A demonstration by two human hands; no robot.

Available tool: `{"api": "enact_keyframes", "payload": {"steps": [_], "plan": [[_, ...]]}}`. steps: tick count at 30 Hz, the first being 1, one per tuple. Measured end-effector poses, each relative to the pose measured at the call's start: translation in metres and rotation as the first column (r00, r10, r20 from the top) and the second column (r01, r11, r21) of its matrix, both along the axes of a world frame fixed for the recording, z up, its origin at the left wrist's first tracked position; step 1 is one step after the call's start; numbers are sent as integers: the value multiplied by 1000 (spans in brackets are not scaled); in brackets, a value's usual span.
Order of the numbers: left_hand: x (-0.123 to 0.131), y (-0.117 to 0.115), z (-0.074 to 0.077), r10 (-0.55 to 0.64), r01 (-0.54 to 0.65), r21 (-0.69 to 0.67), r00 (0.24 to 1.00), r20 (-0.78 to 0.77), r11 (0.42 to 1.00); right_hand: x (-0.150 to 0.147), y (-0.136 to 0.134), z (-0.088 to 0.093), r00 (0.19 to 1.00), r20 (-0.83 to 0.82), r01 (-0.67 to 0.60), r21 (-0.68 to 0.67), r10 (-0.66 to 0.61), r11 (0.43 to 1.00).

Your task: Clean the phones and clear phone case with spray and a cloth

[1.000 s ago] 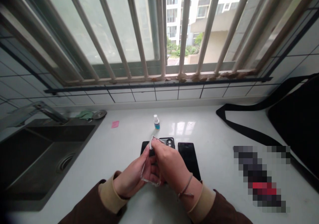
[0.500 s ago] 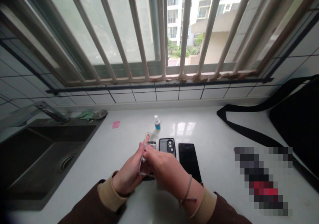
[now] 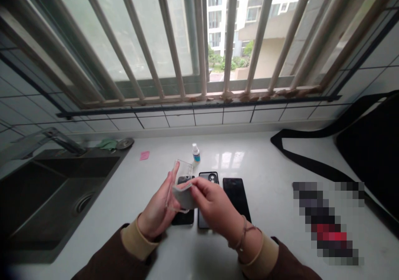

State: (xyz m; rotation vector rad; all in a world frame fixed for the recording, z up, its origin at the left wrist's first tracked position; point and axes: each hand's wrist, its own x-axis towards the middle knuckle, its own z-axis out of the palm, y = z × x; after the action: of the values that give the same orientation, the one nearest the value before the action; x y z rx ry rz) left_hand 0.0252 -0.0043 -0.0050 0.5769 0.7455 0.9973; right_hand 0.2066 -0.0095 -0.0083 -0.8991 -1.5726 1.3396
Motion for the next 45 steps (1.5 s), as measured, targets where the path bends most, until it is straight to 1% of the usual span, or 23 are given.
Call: {"api": "enact_keyframes", "payload": {"steps": [2, 3, 5, 6, 7, 9, 12, 14, 18, 20, 22, 25, 27, 28, 30, 31, 33, 34, 35, 37, 40, 41, 45], "plan": [[0, 0, 2, 11, -10, 22, 999, -39, 1000, 7, 8, -2, 975, -110, 179, -140, -195, 974], [0, -1, 3, 6, -4, 23, 998, -70, 1000, 11, 11, -2, 946, -110, 285, -158, -304, 945], [0, -3, 4, -41, 42, 1, 995, -93, 999, 18, 14, -2, 873, 1, 487, -63, -488, 871], [0, -5, 4, -70, 69, -8, 994, -88, 998, 20, 14, -1, 834, 66, 547, 35, -548, 837], [1, -6, 3, -101, 100, -15, 992, -78, 995, 21, 13, -1, 811, 119, 558, 141, -573, 818], [2, -8, 0, -157, 157, -16, 986, -53, 988, 18, 10, -3, 833, 174, 455, 324, -525, 830], [5, -8, -4, -178, 179, 19, 983, -45, 984, 7, 5, -11, 918, 244, 176, 453, -312, 874], [5, -7, -5, -128, 130, 49, 990, -51, 990, 0, 1, -17, 932, 293, 46, 485, -212, 873], [4, -4, -2, 52, -41, 87, 990, -131, 995, -9, -6, -19, 928, 356, -113, 543, -107, 832], [2, -2, -1, 104, -90, 86, 978, -180, 992, -12, -11, -14, 920, 388, -176, 525, -49, 833], [0, 0, 0, 127, -113, 82, 976, -178, 990, -12, -15, -8, 929, 369, -199, 453, 21, 869], [-2, 2, 1, 141, -131, 80, 981, -132, 988, -12, -14, -1, 970, 213, -177, 289, 117, 941], [-3, 2, 1, 126, -119, 71, 986, -112, 990, -9, -9, -2, 991, 80, -122, 146, 111, 982], [-3, 2, 1, 113, -105, 72, 988, -109, 992, -7, -5, -3, 998, 21, -67, 70, 66, 995], [-2, 1, 0, 70, -60, 81, 990, -121, 995, 0, 2, -4, 992, -54, 110, -59, -114, 992], [-2, 1, 0, 44, -33, 85, 990, -134, 996, 4, 6, -5, 971, -58, 227, -83, -232, 970], [-1, -1, -1, -10, 23, 81, 987, -161, 996, 13, 11, -3, 889, 34, 456, -5, -456, 890], [-1, -2, -2, -35, 48, 76, 985, -168, 996, 16, 12, -2, 843, 81, 526, 78, -531, 847], [0, -3, -2, -56, 69, 73, 984, -171, 995, 19, 13, -2, 810, 120, 553, 174, -575, 815], [1, -5, -2, -94, 107, 74, 981, -168, 991, 20, 14, -5, 809, 172, 485, 345, -562, 803], [2, -6, -3, -130, 144, 90, 980, -151, 985, 13, 14, -19, 867, 276, 241, 497, -415, 834], [2, -6, -4, -127, 142, 98, 981, -144, 985, 10, 14, -24, 871, 313, 169, 533, -379, 829], [2, -4, -5, -19, 33, 120, 994, -112, 992, 1, 11, -34, 871, 394, -28, 637, -294, 770]]}}
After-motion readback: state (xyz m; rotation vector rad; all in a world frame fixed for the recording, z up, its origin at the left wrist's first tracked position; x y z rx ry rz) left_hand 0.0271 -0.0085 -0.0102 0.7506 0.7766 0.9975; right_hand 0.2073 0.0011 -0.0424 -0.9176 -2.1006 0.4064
